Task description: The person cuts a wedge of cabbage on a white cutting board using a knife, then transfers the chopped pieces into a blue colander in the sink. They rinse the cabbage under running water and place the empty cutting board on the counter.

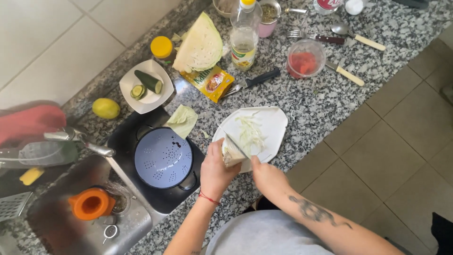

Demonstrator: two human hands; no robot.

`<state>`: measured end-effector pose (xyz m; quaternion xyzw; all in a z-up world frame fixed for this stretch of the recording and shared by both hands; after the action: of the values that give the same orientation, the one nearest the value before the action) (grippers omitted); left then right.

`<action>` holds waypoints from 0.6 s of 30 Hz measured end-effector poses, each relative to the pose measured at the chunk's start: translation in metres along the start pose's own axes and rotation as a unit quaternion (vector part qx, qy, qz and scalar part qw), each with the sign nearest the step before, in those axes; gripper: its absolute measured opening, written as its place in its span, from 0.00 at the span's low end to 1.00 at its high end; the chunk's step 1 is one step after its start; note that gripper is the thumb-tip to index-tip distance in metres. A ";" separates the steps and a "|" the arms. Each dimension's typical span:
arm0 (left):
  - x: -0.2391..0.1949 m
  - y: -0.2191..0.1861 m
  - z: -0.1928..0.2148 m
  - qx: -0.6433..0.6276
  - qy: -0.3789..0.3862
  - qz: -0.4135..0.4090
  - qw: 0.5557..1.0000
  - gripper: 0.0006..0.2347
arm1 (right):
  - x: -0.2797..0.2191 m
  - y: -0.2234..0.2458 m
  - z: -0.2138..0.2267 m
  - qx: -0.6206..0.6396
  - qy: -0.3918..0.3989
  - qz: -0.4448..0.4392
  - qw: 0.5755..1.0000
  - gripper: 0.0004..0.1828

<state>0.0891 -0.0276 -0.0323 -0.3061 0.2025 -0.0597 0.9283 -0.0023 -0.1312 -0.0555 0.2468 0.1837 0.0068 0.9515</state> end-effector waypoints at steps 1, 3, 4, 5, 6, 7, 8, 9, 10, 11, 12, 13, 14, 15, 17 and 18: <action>-0.001 0.001 -0.003 -0.001 0.002 0.002 1.000 0.28 | 0.004 -0.001 -0.002 0.000 0.003 -0.002 1.000 0.09; 0.002 0.000 -0.002 0.010 -0.012 -0.011 1.000 0.29 | 0.019 -0.002 -0.001 0.032 -0.010 -0.004 0.999 0.10; 0.002 0.000 -0.001 0.008 -0.017 -0.012 1.000 0.29 | 0.012 -0.005 -0.003 0.029 -0.013 -0.001 0.999 0.10; 0.001 0.002 -0.003 0.004 -0.005 -0.004 1.000 0.29 | 0.003 -0.009 -0.009 -0.019 0.012 0.002 1.000 0.10; 0.001 0.004 -0.005 -0.001 0.007 0.005 1.000 0.29 | -0.006 -0.012 -0.015 -0.067 0.037 0.005 0.997 0.11; 0.001 0.004 -0.004 -0.002 0.006 0.008 1.000 0.29 | -0.001 -0.011 -0.015 -0.068 0.039 0.007 0.997 0.11; 0.001 0.003 -0.004 0.000 0.005 0.008 1.000 0.29 | 0.004 -0.012 -0.014 -0.044 0.029 -0.004 0.999 0.11; 0.000 0.002 -0.005 0.004 0.008 0.006 1.000 0.29 | 0.006 -0.013 -0.015 -0.016 0.018 -0.018 1.000 0.10; -0.001 0.002 -0.006 0.005 0.010 0.007 1.000 0.29 | 0.007 -0.012 -0.014 -0.015 0.020 -0.021 0.999 0.10; 0.000 0.002 -0.005 0.008 0.006 0.006 1.000 0.29 | 0.009 -0.009 -0.011 -0.014 0.017 -0.016 1.000 0.10; 0.000 0.002 -0.003 0.012 0.003 0.005 1.000 0.29 | 0.012 -0.006 -0.008 -0.012 0.015 -0.011 1.000 0.11; -0.001 0.002 -0.002 0.011 -0.002 0.003 1.000 0.29 | 0.005 -0.010 -0.011 -0.014 0.011 -0.009 1.000 0.11; -0.001 0.002 -0.003 0.014 0.001 0.006 1.000 0.29 | -0.003 -0.016 -0.019 -0.028 0.034 -0.019 0.999 0.11; -0.001 0.002 -0.004 0.015 0.004 0.010 1.000 0.29 | -0.012 -0.023 -0.026 -0.043 0.059 -0.030 0.997 0.10; 0.002 0.002 -0.005 0.015 0.001 0.008 1.000 0.29 | 0.003 -0.020 -0.023 -0.027 0.035 -0.021 0.999 0.11; 0.001 0.004 -0.006 0.018 0.003 0.008 1.000 0.29 | 0.008 -0.016 -0.023 -0.007 0.014 -0.014 1.000 0.12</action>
<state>0.0872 -0.0278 -0.0388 -0.2879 0.2063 -0.0568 0.9335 -0.0044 -0.1335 -0.0838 0.2372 0.2001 -0.0018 0.9506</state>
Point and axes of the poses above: each hand's wrist, its own x-axis towards the middle knuckle, its own z-axis out of the back of the hand, y = z × x, the point moved 9 cm from there along x, towards the middle knuckle, and after that the axes turned 11 degrees about z, right-handed, at the moved point
